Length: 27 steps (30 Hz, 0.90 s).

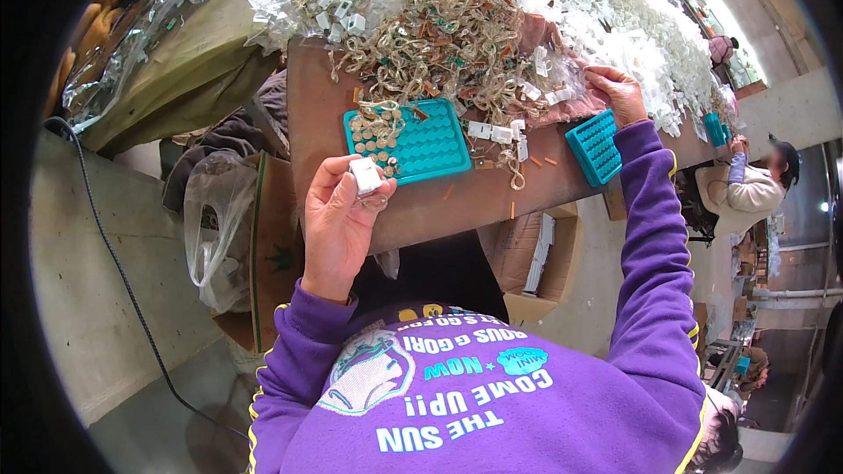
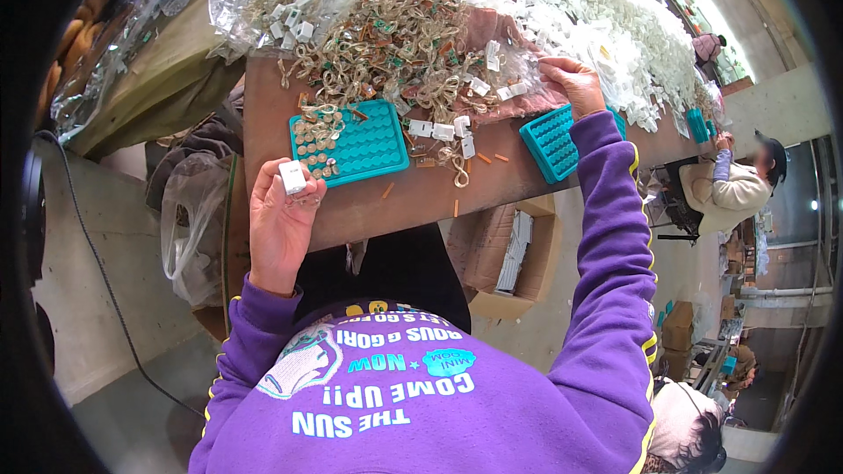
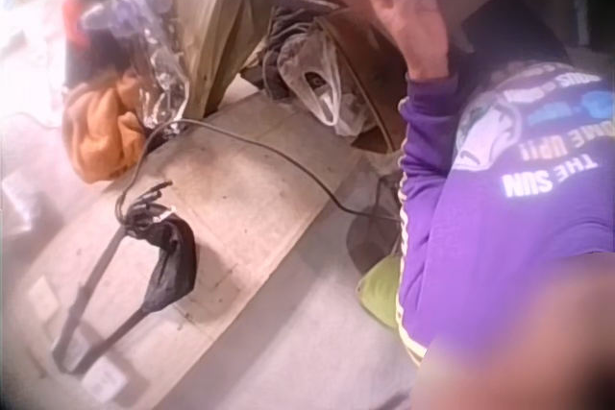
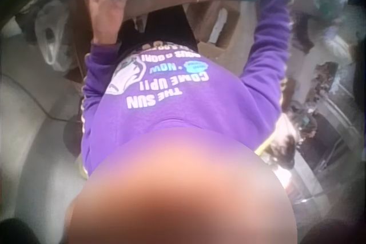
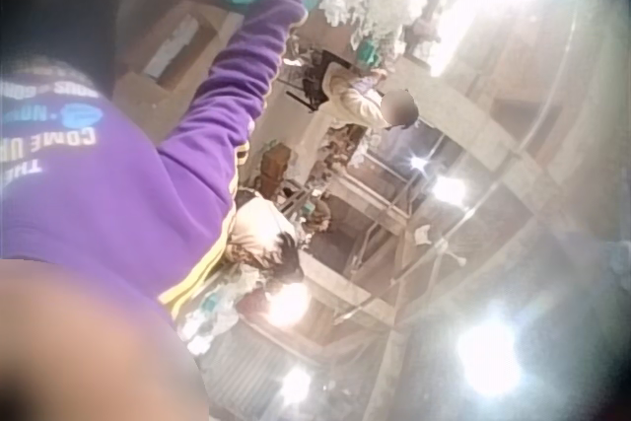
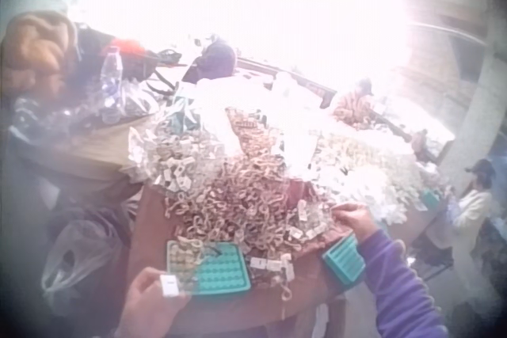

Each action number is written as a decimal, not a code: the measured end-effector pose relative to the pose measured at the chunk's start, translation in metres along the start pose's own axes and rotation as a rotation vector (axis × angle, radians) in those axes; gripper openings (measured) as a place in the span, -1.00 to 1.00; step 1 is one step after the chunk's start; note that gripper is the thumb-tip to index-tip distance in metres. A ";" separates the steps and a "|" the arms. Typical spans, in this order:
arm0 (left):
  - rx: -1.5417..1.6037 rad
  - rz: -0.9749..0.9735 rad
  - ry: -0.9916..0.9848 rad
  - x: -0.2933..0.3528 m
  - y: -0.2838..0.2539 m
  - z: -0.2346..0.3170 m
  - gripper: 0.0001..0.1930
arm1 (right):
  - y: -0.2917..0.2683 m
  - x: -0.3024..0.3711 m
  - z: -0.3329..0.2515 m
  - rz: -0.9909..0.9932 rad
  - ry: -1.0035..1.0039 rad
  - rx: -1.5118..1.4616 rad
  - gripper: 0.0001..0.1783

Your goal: The person repeatedly picks small white plastic components and metallic pins from a cluttered table, inserts the pins into the components, and places the assembled units into a teal tray. The person also briefly tests one component with a red light.

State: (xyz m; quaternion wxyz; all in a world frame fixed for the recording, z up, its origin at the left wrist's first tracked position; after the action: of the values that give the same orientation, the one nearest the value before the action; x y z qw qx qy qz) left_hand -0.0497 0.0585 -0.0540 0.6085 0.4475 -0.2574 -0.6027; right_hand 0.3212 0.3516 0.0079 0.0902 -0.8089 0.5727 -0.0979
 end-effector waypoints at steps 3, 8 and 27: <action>0.006 -0.006 0.006 0.000 0.001 -0.001 -0.80 | 0.017 0.013 -0.020 0.069 0.059 -0.028 -0.73; 0.001 0.006 -0.016 0.002 0.003 -0.002 -0.83 | 0.124 0.057 -0.085 -0.204 -0.102 -0.041 -0.83; 0.049 -0.034 -0.045 0.002 0.004 -0.002 -0.80 | 0.227 0.085 -0.070 -0.374 -0.093 -0.186 -0.87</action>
State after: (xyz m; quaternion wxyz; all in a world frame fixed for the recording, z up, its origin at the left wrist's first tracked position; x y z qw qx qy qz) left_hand -0.0459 0.0567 -0.0521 0.5809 0.4530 -0.2783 -0.6164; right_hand 0.1239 0.1948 0.0210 0.0217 -0.9095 0.4146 -0.0221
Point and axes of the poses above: each hand's wrist, its own x-axis away from the middle knuckle, its own y-axis out of the palm, z = x × y, the point moved 6 cm from there along -x, towards the middle knuckle, and after that the axes turned 7 degrees about -z, right-handed, at the moved point
